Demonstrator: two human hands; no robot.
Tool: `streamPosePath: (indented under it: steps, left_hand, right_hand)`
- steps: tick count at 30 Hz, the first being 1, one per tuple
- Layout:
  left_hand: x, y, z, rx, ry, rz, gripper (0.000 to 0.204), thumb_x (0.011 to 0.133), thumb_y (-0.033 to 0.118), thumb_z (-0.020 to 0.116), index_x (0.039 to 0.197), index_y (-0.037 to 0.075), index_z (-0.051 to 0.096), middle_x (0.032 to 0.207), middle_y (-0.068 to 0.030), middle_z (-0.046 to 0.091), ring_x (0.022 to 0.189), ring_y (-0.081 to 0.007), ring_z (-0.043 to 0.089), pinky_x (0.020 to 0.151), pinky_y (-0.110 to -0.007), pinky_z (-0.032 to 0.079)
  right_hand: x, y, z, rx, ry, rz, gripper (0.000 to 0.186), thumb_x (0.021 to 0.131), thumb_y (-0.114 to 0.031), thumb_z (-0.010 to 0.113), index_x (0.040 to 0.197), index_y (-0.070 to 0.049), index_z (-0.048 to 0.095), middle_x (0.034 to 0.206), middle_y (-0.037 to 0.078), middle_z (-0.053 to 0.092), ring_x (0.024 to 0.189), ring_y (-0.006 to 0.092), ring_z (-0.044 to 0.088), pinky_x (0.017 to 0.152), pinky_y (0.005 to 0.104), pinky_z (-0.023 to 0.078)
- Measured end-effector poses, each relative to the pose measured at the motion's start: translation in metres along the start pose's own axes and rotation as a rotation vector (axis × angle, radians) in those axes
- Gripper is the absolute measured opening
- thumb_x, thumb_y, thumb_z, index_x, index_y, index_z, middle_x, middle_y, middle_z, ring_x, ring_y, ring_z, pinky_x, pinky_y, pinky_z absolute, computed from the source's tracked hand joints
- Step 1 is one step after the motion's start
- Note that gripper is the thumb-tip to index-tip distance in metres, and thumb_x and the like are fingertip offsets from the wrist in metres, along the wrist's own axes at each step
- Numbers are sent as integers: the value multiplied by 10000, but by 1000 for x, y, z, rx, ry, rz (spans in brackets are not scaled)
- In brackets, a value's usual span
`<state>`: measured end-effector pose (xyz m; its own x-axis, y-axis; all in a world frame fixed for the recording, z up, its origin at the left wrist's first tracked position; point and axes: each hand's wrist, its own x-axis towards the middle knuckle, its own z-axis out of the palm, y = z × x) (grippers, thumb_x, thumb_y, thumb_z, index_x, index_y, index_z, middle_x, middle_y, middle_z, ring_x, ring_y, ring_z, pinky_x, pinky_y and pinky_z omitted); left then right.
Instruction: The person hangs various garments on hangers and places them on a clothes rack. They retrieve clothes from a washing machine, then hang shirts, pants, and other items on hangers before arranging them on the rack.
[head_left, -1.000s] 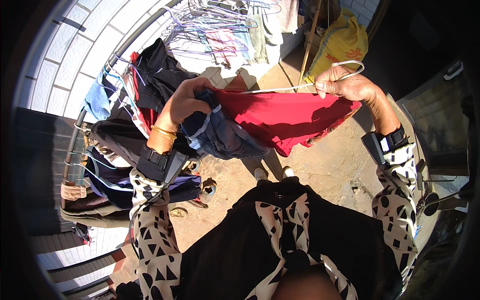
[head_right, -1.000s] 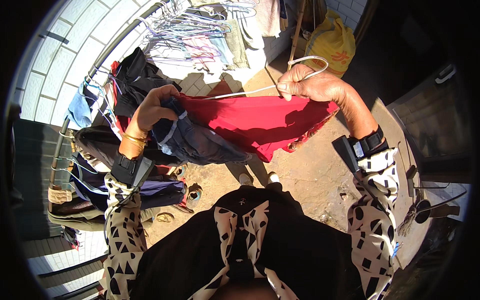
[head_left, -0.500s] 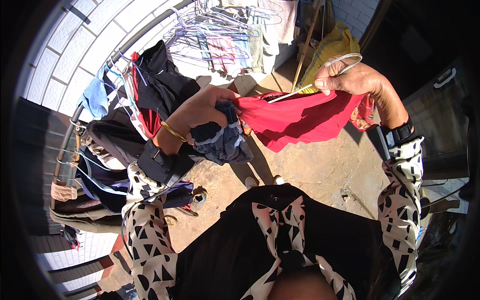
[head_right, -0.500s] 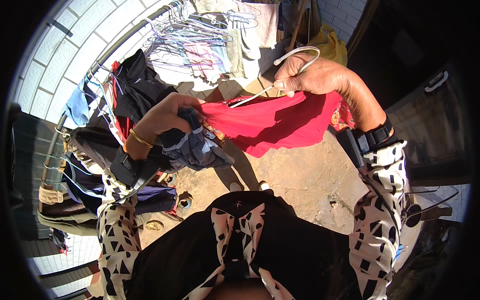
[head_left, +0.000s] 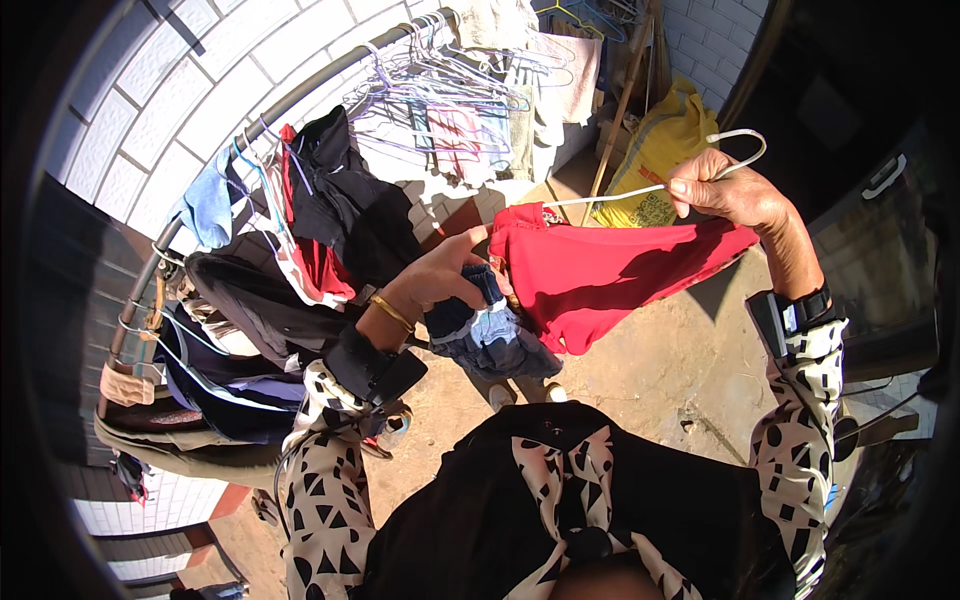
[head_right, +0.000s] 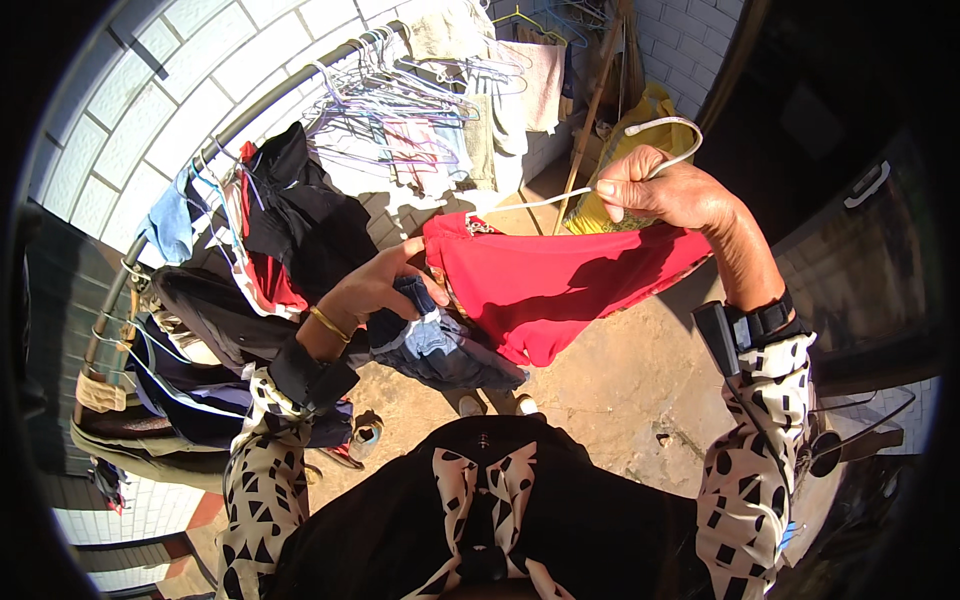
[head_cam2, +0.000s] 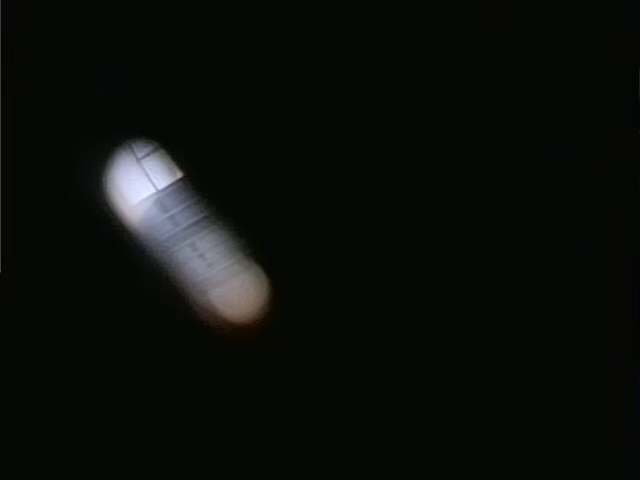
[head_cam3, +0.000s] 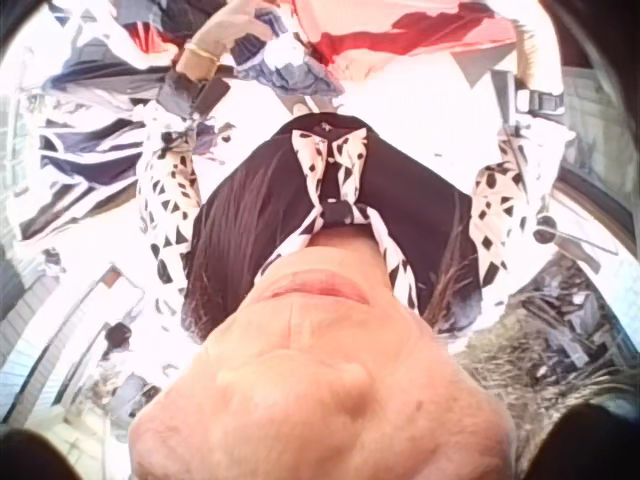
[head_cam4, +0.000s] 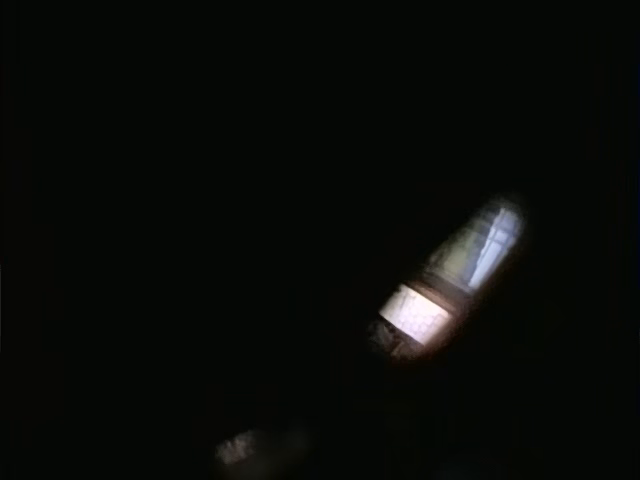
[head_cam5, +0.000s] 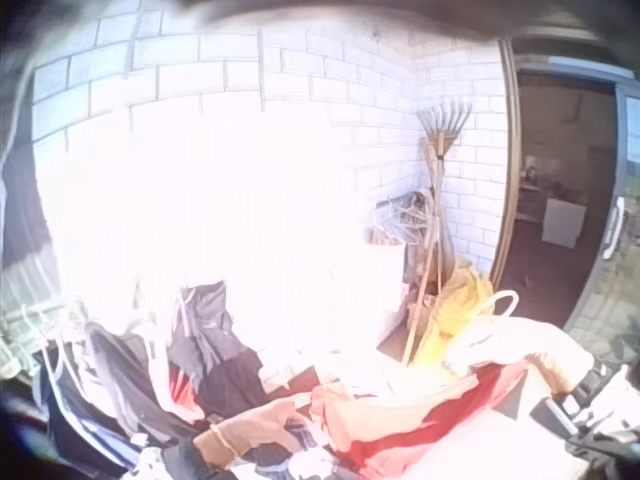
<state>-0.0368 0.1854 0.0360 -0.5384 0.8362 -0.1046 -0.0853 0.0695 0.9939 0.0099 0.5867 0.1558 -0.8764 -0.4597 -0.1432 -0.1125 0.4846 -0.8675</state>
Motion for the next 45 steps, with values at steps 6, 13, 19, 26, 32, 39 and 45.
streamPosePath:
  steps: [6, 13, 19, 26, 32, 39, 45]
  left_hand:
    - [-2, -25, 2, -64, 173, -61, 453, 594, -106, 707, 1039, -42, 647, 987, -153, 736, 906, -180, 693, 796, -309, 533]
    - [-6, 19, -19, 80, 349, 61, 395, 574, -128, 706, 953, -27, 664, 909, -63, 720, 836, -117, 666, 782, -254, 528]
    - [3, 41, 2, 66, 350, -13, 686, 574, -146, 703, 1237, -10, 593, 927, -97, 710, 829, -156, 675, 757, -263, 536]
    - [47, 63, 51, 160, 281, 141, 965, 580, -137, 688, 1479, 45, 390, 936, -154, 706, 816, -184, 686, 732, -291, 543]
    - [85, 62, 86, -152, 182, 32, 398, 582, -47, 696, 956, 16, 575, 879, -94, 691, 757, -152, 663, 720, -254, 522]
    - [53, 55, 84, -266, 256, 102, 452, 573, -77, 643, 1019, -45, 574, 942, -155, 713, 786, -190, 686, 749, -277, 544]
    - [38, 53, 105, -285, 474, 6, 509, 551, -87, 606, 1052, -41, 526, 947, -194, 708, 835, -258, 705, 823, -338, 573]
  right_hand:
    - [-25, -19, -18, -39, -55, 139, 452, 1000, -400, 622, 738, -34, 656, 584, -64, 418, 540, 47, 324, 492, 245, 230]
    - [-28, 6, -10, -79, -97, 132, 454, 1015, -396, 601, 749, -38, 685, 602, -51, 503, 566, 63, 386, 524, 249, 306]
    - [-23, 19, -9, 3, 42, 1, 470, 1022, -404, 588, 719, -48, 641, 576, -67, 443, 537, 61, 349, 495, 263, 261]
    - [11, 17, 6, 143, -80, 79, 447, 988, -441, 634, 873, -17, 717, 531, -50, 458, 456, 42, 366, 408, 232, 265]
    - [24, 7, 1, 337, -321, 22, 367, 912, -307, 766, 1127, -29, 660, 785, 34, 617, 612, 66, 531, 538, 220, 482]
    - [-66, 63, -30, -67, -99, 107, 437, 842, -283, 827, 1135, -7, 657, 971, 70, 704, 935, 175, 651, 886, 332, 523]
    - [-88, 126, 1, 172, 25, -142, 289, 888, -284, 779, 816, -42, 640, 734, -61, 505, 708, 83, 449, 666, 283, 424]
